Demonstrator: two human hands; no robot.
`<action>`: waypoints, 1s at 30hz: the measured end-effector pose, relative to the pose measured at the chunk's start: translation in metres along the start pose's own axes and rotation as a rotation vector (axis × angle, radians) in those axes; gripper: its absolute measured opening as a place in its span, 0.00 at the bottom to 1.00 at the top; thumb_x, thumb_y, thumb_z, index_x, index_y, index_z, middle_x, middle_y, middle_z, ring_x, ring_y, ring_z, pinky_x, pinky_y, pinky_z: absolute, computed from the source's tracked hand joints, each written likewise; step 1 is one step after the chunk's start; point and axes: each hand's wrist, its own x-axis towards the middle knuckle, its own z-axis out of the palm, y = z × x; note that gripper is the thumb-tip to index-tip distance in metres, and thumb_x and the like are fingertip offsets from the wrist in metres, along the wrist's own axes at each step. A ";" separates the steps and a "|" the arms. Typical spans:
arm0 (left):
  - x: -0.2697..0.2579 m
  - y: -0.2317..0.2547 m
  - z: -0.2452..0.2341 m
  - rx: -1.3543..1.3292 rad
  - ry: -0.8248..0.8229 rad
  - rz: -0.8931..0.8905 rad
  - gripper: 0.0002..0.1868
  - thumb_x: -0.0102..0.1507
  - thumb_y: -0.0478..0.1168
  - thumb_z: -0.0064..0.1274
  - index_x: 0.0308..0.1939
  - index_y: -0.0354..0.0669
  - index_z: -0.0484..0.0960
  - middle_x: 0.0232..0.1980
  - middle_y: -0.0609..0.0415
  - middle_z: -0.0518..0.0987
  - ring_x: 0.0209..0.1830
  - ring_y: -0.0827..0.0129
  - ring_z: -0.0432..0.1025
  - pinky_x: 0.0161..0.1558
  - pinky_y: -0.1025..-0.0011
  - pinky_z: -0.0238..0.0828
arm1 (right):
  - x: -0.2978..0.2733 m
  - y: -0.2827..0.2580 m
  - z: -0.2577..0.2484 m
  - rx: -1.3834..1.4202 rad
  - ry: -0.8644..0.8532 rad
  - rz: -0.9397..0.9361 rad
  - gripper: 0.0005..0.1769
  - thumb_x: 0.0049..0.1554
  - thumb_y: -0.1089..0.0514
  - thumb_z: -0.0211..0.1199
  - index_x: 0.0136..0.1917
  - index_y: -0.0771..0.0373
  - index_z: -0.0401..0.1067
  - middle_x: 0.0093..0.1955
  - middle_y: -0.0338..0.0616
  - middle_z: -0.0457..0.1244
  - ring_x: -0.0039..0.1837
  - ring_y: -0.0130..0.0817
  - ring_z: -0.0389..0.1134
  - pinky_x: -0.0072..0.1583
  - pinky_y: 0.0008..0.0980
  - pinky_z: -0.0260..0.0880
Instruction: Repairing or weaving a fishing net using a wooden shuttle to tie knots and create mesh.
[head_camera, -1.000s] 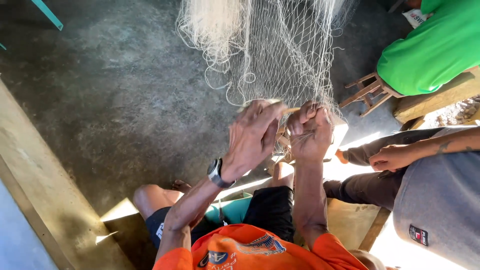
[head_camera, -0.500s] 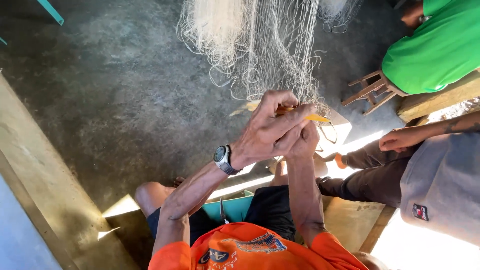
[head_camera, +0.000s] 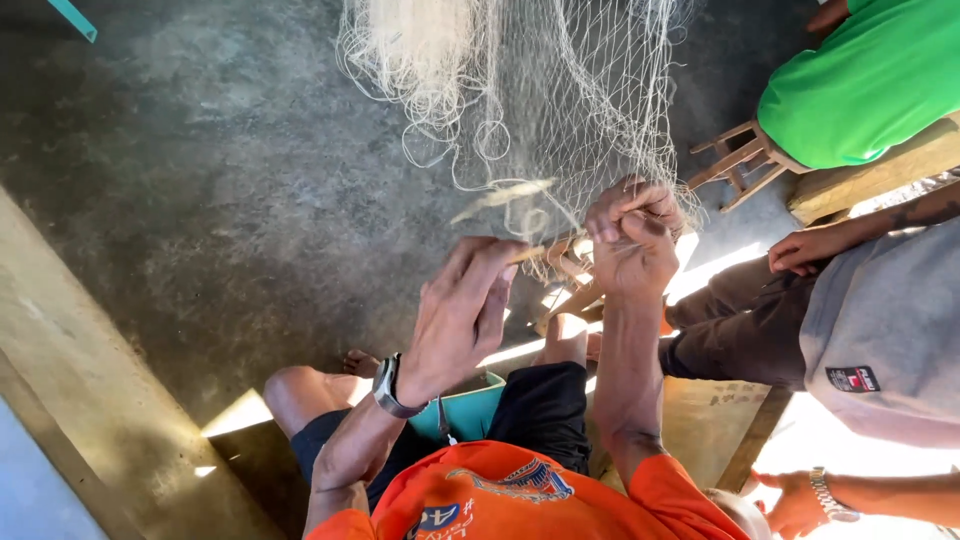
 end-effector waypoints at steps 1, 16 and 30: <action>0.005 0.009 -0.003 0.075 -0.177 -0.311 0.10 0.65 0.31 0.42 0.50 0.37 0.75 0.34 0.40 0.74 0.24 0.40 0.70 0.24 0.52 0.67 | 0.004 -0.002 0.003 0.012 -0.025 0.008 0.12 0.50 0.66 0.51 0.49 0.61 0.65 0.35 0.40 0.59 0.34 0.26 0.61 0.40 0.27 0.67; 0.032 0.014 -0.053 -0.842 -0.187 -0.405 0.19 0.63 0.37 0.48 0.49 0.19 0.75 0.36 0.36 0.71 0.24 0.67 0.66 0.29 0.74 0.68 | 0.007 -0.011 0.012 0.267 -0.078 0.118 0.12 0.50 0.67 0.52 0.47 0.56 0.64 0.35 0.32 0.58 0.34 0.20 0.62 0.39 0.21 0.69; -0.020 0.011 0.027 -0.027 -0.395 -0.162 0.16 0.70 0.43 0.32 0.59 0.43 0.67 0.27 0.57 0.70 0.17 0.68 0.64 0.17 0.73 0.59 | -0.017 -0.014 0.012 -0.375 0.309 -0.120 0.05 0.57 0.64 0.50 0.41 0.59 0.66 0.32 0.36 0.57 0.31 0.20 0.54 0.35 0.18 0.59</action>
